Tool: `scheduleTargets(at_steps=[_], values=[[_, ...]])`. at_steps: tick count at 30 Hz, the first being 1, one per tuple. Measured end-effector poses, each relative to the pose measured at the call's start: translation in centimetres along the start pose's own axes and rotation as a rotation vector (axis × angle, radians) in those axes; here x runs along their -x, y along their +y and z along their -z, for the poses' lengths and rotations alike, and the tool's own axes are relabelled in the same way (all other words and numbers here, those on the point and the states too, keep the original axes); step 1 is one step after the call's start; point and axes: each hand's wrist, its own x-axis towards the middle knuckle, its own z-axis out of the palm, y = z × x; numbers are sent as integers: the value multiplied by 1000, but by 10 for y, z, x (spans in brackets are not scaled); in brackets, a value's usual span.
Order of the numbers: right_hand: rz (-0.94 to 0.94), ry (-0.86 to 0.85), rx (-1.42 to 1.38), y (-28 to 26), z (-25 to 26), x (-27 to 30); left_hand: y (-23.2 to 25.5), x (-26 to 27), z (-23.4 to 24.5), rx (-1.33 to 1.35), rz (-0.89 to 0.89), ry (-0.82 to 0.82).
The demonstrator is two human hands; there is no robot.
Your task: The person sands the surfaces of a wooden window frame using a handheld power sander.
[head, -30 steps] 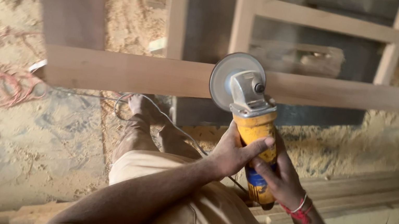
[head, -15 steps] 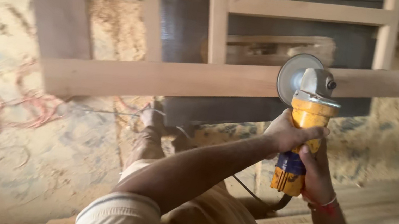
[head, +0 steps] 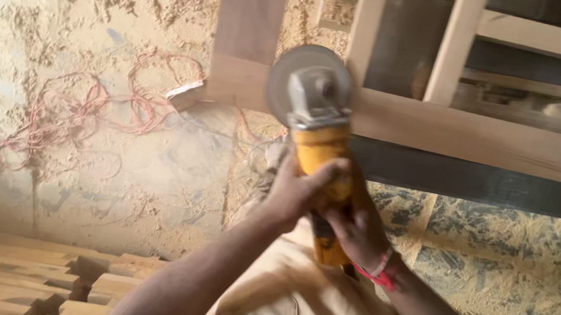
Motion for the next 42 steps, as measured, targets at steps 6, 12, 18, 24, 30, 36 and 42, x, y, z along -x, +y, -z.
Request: scheduleTargets(at_steps=[6, 12, 18, 24, 30, 36, 42], values=[[-5, -126, -39, -49, -82, -62, 36, 15, 90, 149, -112, 124], [35, -243, 215, -85, -127, -93, 62, 43, 136, 243, -296, 113], [-68, -329, 257, -93, -70, -65, 28, 44, 95, 292, -272, 17], [-89, -214, 205, -66, -27, -62, 27, 5, 53, 368, -266, -58], [-25, -193, 69, -82, 14, -166, 94, -95, 46, 367, -362, -105], [-50, -238, 98, -87, 8, -164, 94, -85, 46, 347, -343, -66], [-118, -266, 361, -61, -9, -79, 31, 1, 48, 429, -257, -26]])
